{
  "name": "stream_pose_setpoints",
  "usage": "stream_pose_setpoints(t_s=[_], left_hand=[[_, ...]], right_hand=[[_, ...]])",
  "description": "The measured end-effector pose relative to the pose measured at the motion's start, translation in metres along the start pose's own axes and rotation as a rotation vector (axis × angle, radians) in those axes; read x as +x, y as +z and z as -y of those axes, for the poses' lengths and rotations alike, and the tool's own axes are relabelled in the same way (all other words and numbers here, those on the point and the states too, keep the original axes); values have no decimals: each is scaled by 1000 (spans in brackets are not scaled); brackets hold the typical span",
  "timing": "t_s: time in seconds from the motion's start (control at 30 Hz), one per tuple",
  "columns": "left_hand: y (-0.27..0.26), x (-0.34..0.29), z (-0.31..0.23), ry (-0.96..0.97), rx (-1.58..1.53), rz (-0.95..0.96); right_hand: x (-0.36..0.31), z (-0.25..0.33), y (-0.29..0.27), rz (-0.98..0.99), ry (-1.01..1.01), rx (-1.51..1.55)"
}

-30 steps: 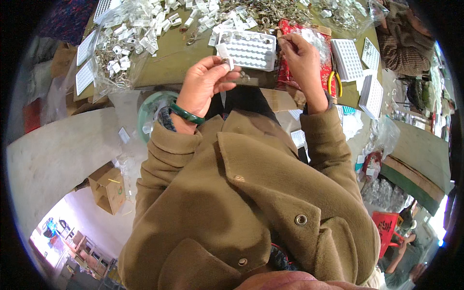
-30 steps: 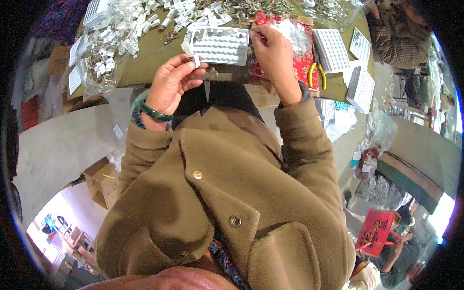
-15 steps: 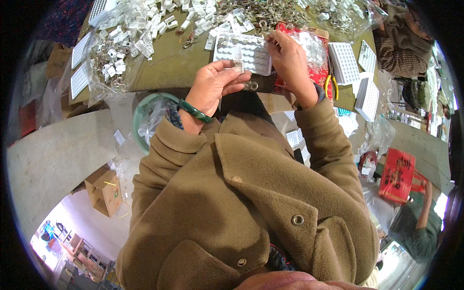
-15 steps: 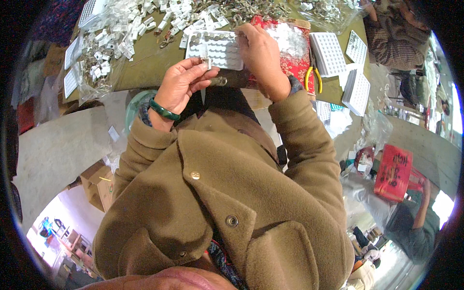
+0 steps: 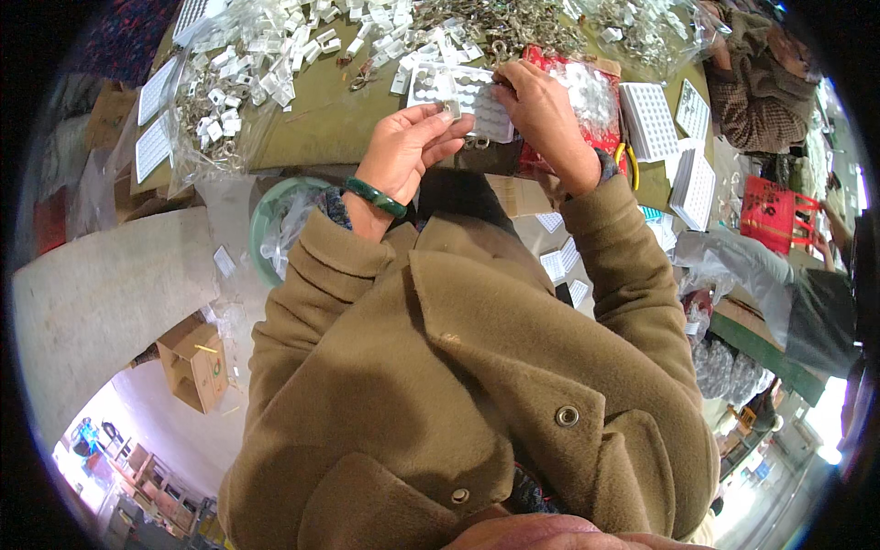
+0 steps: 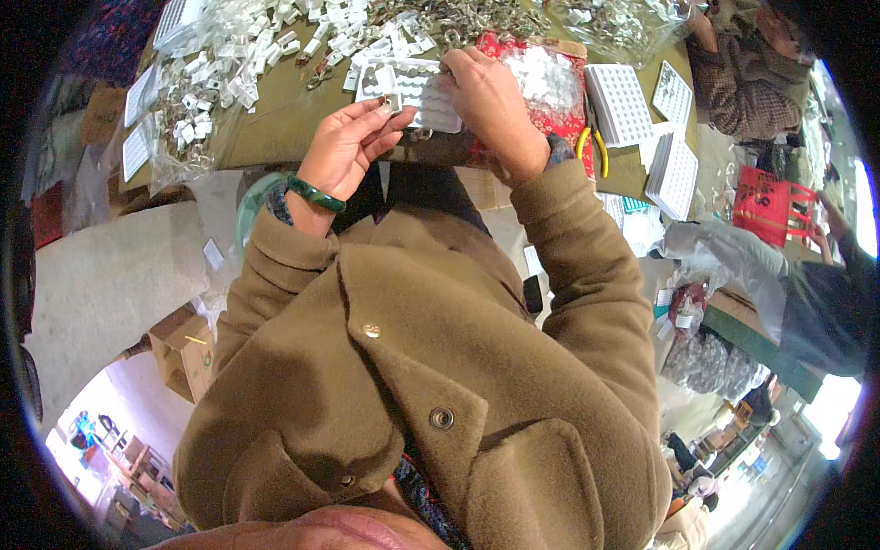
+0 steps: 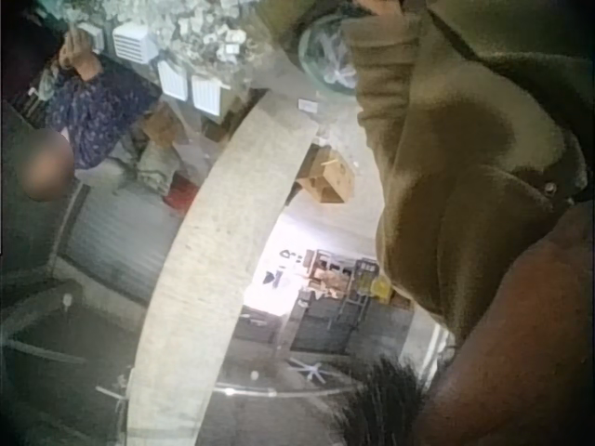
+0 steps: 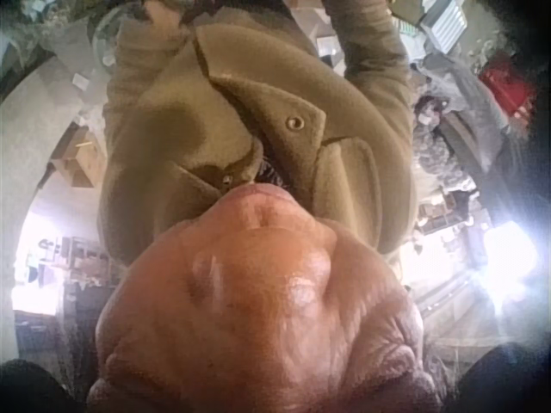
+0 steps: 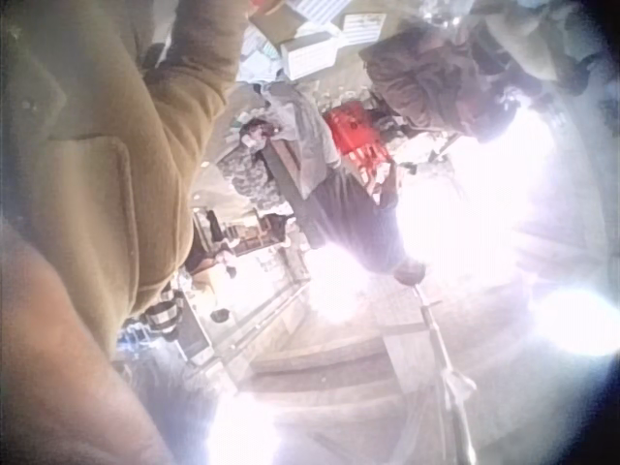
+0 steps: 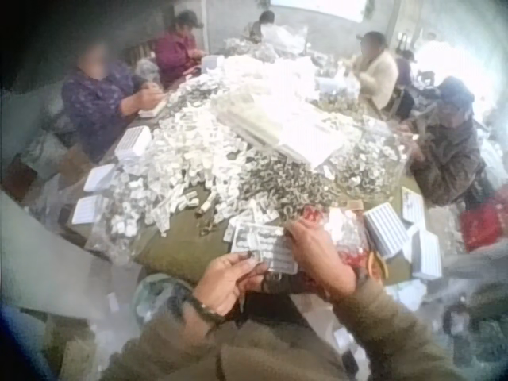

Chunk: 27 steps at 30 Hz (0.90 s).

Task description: The person repeatedly picks small white plastic housings and metal components from a table, inserts the metal parts into the housings, and places the assembled units into a white tray. The person also uses a small light source to illuminate the components during assembly.

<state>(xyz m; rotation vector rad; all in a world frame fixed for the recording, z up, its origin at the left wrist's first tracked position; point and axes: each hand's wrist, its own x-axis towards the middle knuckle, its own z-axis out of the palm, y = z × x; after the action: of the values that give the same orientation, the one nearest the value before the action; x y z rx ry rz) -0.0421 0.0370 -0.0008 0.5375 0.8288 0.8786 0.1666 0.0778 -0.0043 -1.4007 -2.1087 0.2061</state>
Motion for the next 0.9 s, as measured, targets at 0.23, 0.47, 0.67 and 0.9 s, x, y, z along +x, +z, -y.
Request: stream_pose_setpoints(t_s=[0.23, 0.47, 0.67, 0.9], left_hand=[[0, -4, 4, 52, 26, 12], [5, -9, 5, 91, 122, 42], [1, -17, 7, 87, 150, -35], [-3, -11, 10, 19, -8, -25]], right_hand=[[-12, 41, -22, 56, 136, 376], [-17, 62, -15, -53, -58, 256], [-28, 61, -5, -33, -64, 273], [-31, 51, -1, -34, -95, 407]])
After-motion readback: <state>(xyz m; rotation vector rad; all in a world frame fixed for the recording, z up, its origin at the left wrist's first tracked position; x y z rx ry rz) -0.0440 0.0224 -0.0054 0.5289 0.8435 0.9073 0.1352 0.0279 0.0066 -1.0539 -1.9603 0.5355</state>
